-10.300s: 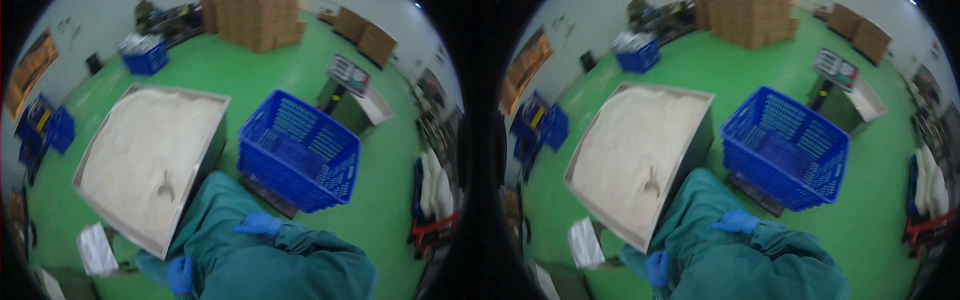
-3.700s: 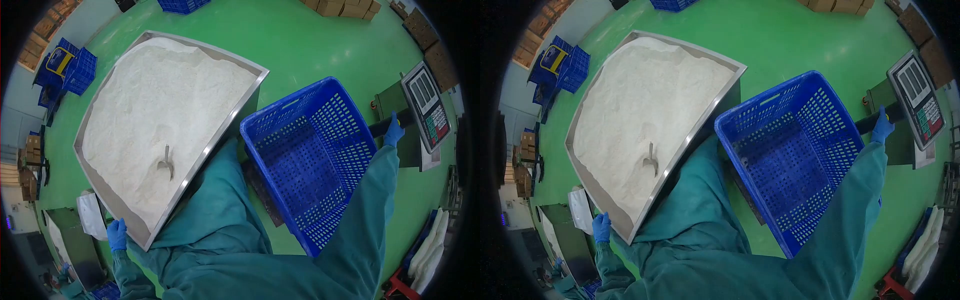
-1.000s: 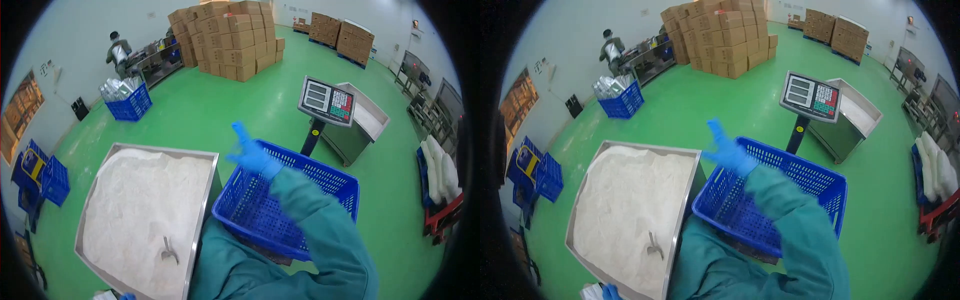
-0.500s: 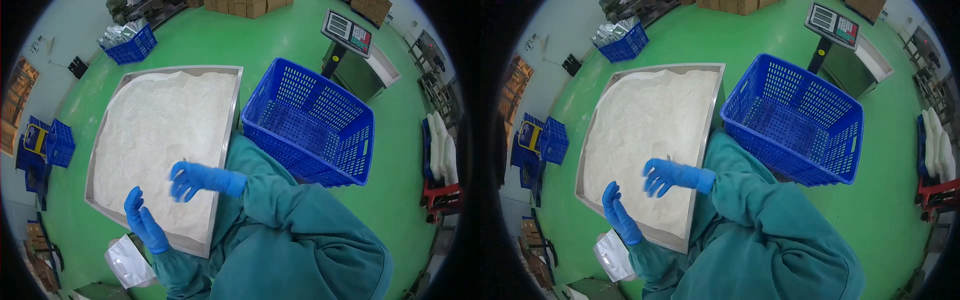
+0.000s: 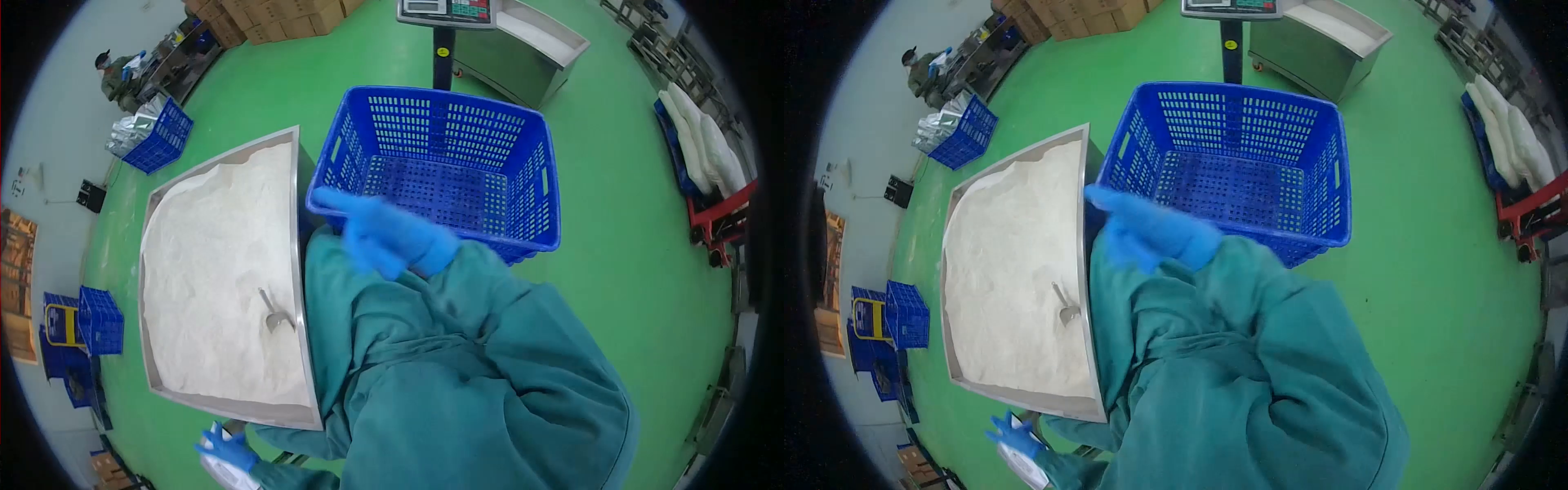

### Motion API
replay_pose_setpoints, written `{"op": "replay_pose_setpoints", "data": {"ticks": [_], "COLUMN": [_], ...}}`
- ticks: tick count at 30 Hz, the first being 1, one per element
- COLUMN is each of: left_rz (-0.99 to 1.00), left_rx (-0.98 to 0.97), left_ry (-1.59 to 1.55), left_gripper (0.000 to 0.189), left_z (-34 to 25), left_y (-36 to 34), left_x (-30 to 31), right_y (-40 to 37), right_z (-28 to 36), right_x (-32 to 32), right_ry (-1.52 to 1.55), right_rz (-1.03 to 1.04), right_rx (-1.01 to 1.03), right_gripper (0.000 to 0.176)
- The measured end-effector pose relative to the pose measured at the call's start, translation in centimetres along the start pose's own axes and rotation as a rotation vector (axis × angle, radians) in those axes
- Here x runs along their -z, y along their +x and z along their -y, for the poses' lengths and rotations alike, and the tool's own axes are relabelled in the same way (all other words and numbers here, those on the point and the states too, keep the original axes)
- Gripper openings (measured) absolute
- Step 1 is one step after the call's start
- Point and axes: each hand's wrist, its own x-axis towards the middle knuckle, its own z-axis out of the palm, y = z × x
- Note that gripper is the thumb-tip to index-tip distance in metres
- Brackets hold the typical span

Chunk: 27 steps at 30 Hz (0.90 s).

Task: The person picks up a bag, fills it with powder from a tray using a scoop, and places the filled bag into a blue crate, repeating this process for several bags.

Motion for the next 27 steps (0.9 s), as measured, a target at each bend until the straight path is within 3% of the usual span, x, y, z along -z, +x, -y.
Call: {"op": "replay_pose_setpoints", "data": {"ticks": [1, 3, 4, 6, 7, 8, 9, 10, 12, 13, 14, 15, 16, 17, 18, 20, 21, 24, 26, 27], "left_rz": [-0.038, -0.218, -0.234, -0.093, -0.100, 0.012, 0.115, 0.108, 0.247, 0.102, 0.092, -0.083, -0.255, -0.042, -0.048, 0.144, 0.248, 0.266, 0.294, 0.308], "left_rx": [-0.163, 0.339, 0.349, 0.194, 0.212, 0.226, 0.230, 0.240, 0.580, 0.483, 0.492, 0.288, 0.082, 0.244, 0.246, 0.185, 0.275, 0.265, 0.247, 0.234], "left_ry": [0.323, 0.182, 0.188, 1.272, 1.277, 0.944, 0.606, 0.606, 0.486, 0.560, 0.550, 0.399, 0.244, 0.327, 0.310, 0.168, 0.440, 0.610, 0.799, 0.898], "left_gripper": [0.063, 0.064, 0.064, 0.062, 0.062, 0.062, 0.063, 0.063, 0.061, 0.042, 0.042, 0.033, 0.024, 0.020, 0.020, 0.026, 0.026, 0.026, 0.025, 0.025], "left_z": [2.0, -7.3, 0.2, 8.9, 13.2, 16.9, 18.6, 19.0, 17.7, 9.6, 11.7, 13.9, 15.8, 16.4, 16.7, 16.5, 7.3, 7.6, 8.2, 8.4], "left_y": [-0.9, -5.5, -2.8, -8.3, -8.6, -8.6, -8.9, -8.9, -7.6, -8.5, -8.8, -8.8, -8.6, -7.8, -7.7, -7.3, -7.3, -7.5, -7.2, -6.8], "left_x": [3.3, 2.7, 5.8, 7.2, 8.6, 9.5, 10.0, 10.6, 12.0, 9.2, 9.2, 9.0, 9.2, 10.6, 10.9, 11.9, 10.2, 9.7, 9.9, 10.2], "right_y": [-5.1, -8.5, -9.7, -11.7, -13.0, -14.3, -16.4, -18.3, -20.2, -21.2, -21.7, -21.3, -20.6, -20.1, -20.0, -20.5, -21.0, -21.7, -22.1, -22.5], "right_z": [3.6, 5.3, 5.6, 7.4, 8.6, 9.4, 10.0, 10.2, 9.3, 8.9, 8.6, 8.3, 8.0, 8.3, 8.7, 9.2, 9.7, 11.0, 11.8, 11.4], "right_x": [-1.8, 2.5, 3.4, 9.6, 10.4, 12.9, 16.9, 20.6, 23.0, 24.7, 25.5, 24.8, 23.5, 22.6, 23.5, 27.4, 27.8, 27.7, 25.1, 26.2], "right_ry": [-0.154, -0.434, -0.268, -0.499, -0.550, -0.597, -0.803, -1.011, -1.121, -1.114, -1.111, -1.119, -1.154, -1.184, -1.191, -1.169, -1.173, -1.118, -1.300, -1.301], "right_rz": [-0.027, -0.028, -0.407, -0.637, -1.011, -1.260, -1.385, -1.503, -1.579, -1.559, -1.543, -1.533, -1.625, -1.718, -1.719, -1.750, -1.750, -1.710, -1.829, -1.827], "right_rx": [0.159, 0.428, 0.449, 0.730, 0.711, 0.727, 0.698, 0.665, 0.679, 0.616, 0.554, 0.568, 0.452, 0.336, 0.357, 0.439, 0.453, 0.502, 0.140, 0.137], "right_gripper": [0.067, 0.062, 0.048, 0.024, 0.022, 0.021, 0.023, 0.026, 0.029, 0.032, 0.035, 0.035, 0.035, 0.034, 0.034, 0.036, 0.036, 0.035, 0.044, 0.044]}}
